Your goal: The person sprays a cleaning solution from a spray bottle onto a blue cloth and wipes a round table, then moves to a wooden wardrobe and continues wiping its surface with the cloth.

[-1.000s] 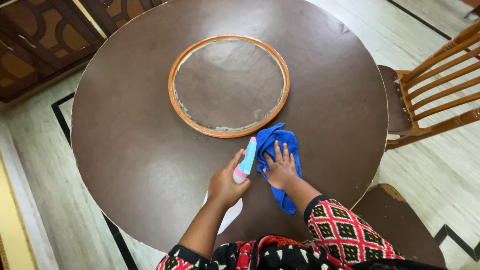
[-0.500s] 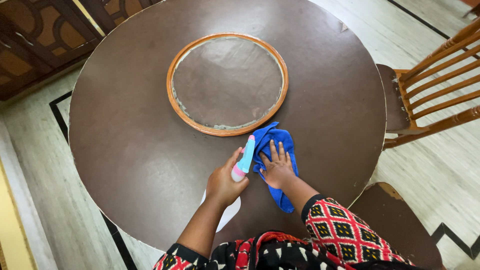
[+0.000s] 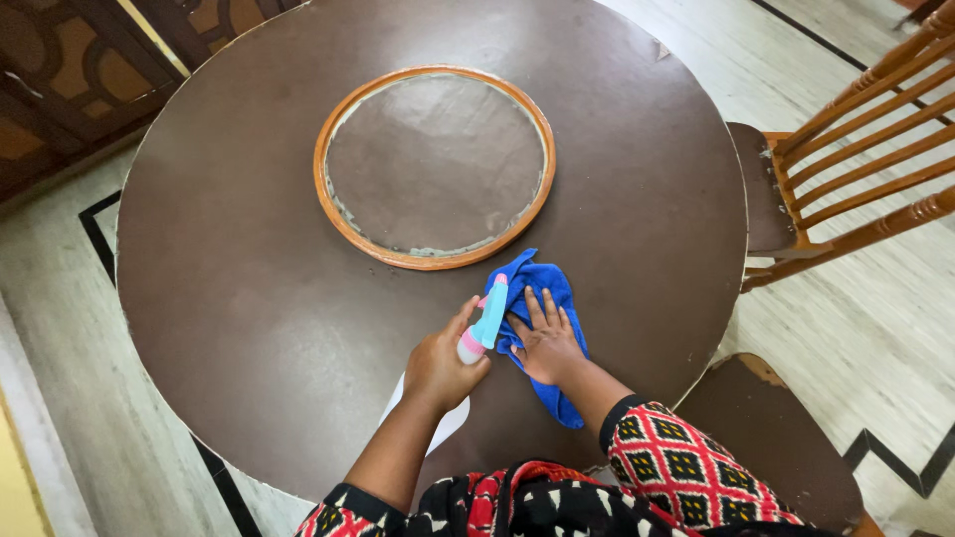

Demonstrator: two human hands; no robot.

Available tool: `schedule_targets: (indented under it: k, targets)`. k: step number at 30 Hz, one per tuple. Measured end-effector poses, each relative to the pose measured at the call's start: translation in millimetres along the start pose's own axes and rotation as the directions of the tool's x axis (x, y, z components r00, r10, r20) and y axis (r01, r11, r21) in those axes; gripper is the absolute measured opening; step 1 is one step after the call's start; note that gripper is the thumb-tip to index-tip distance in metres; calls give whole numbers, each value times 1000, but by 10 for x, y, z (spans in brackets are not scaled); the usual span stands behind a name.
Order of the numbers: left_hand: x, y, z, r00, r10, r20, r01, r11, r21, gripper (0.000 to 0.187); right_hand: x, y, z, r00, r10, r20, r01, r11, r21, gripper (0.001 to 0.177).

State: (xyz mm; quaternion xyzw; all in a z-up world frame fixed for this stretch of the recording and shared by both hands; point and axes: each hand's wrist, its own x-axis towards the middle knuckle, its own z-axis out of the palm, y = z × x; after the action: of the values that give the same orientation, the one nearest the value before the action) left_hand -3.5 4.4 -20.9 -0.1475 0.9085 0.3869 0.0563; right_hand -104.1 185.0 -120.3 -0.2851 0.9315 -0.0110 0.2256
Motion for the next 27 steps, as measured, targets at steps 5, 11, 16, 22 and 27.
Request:
schedule_targets:
  k: [5, 11, 16, 22, 27]
  targets:
    - [-51, 96, 51, 996, 86, 25, -86, 996, 24, 92, -97, 102, 44, 1000, -2, -9, 2, 999, 32, 69]
    - [-59, 321, 134, 988, 113, 108, -117, 992, 35, 91, -238, 272, 122, 998, 55, -35, -54, 998, 30, 72]
    - [-5, 501, 232, 982, 149, 119, -154, 987, 33, 91, -373, 409, 116, 982, 184, 51, -186, 981, 48, 70]
    - [-3, 639, 360, 973, 162, 166, -174, 983, 62, 91, -556, 571, 130, 959, 275, 70, -282, 951, 128, 72]
    - [14, 734, 444, 965, 197, 175, -205, 978, 27, 89, -706, 669, 181, 935, 350, 63, -356, 922, 155, 68]
